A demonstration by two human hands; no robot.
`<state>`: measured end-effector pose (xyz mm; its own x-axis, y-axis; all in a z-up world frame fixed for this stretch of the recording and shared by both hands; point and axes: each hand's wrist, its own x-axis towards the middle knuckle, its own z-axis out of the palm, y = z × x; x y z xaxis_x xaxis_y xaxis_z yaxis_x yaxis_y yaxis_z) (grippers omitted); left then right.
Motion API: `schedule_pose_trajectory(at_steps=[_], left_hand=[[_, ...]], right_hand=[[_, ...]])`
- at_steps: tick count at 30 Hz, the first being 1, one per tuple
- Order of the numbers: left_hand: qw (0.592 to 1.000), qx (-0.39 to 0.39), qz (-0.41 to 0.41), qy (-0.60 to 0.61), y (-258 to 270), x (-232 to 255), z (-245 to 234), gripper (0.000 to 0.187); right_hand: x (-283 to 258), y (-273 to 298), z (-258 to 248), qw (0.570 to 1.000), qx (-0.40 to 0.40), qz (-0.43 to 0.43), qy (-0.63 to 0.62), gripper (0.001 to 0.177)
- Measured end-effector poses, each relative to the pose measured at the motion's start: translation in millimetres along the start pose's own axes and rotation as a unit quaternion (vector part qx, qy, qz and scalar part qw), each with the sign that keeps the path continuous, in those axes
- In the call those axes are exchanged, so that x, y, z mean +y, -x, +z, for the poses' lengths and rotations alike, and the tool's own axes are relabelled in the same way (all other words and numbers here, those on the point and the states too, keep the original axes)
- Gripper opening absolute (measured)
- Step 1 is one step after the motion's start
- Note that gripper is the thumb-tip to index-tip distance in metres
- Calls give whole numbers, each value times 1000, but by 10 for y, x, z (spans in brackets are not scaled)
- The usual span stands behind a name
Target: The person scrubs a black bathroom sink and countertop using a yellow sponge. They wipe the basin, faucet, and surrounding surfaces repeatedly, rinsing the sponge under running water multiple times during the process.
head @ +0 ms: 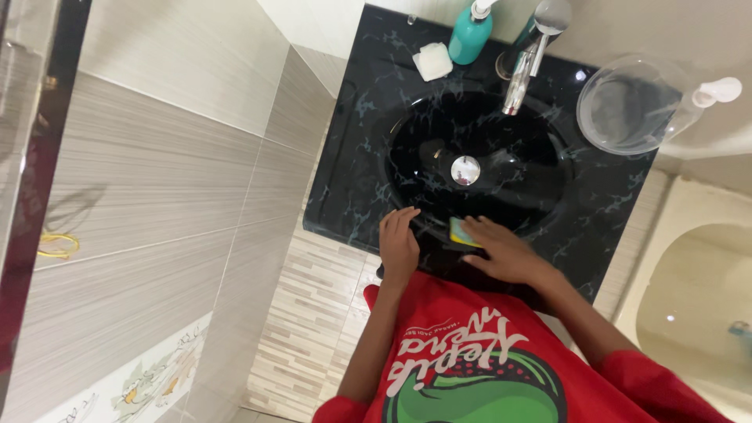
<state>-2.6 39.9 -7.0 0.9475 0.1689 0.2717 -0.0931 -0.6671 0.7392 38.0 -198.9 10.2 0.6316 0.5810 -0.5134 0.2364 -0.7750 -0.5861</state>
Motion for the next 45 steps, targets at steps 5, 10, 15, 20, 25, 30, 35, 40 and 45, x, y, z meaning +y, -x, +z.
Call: schedule_pose_trajectory(at_steps=[5,10,15,20,25,30,35,40,45], left_hand=[[999,37,26,-25,66,-43,78,34],[996,76,-38,6,133,-98,166,32],[993,114,-19,-17,110,-110,125,33],[994,97,-36,-29,59,-16,74,34],[993,110,-2,-49,3,27,82,28],[991,118,6,-61,7,49,66,28],[992,114,8,-61,15,31,62,27],[990,124,-5,-65,-7,56,69,28],[991,123,1,-56,18,52,36,25]], right_hand=[[22,-71,38,999,-24,24,34,86],[-79,-1181,491,982,97,-141,-76,107],[-353,-1758,520,976,127,-75,-157,119],[-134,-919,337,994,16,-65,-87,89],[141,-237,5,997,-58,37,25,81],[23,-1163,315,986,-9,-64,-157,83],[-290,-2640,566,933,290,63,-205,88],[-462,-2410,484,939,263,71,-209,86],[56,-713,317,996,57,-8,-73,62]])
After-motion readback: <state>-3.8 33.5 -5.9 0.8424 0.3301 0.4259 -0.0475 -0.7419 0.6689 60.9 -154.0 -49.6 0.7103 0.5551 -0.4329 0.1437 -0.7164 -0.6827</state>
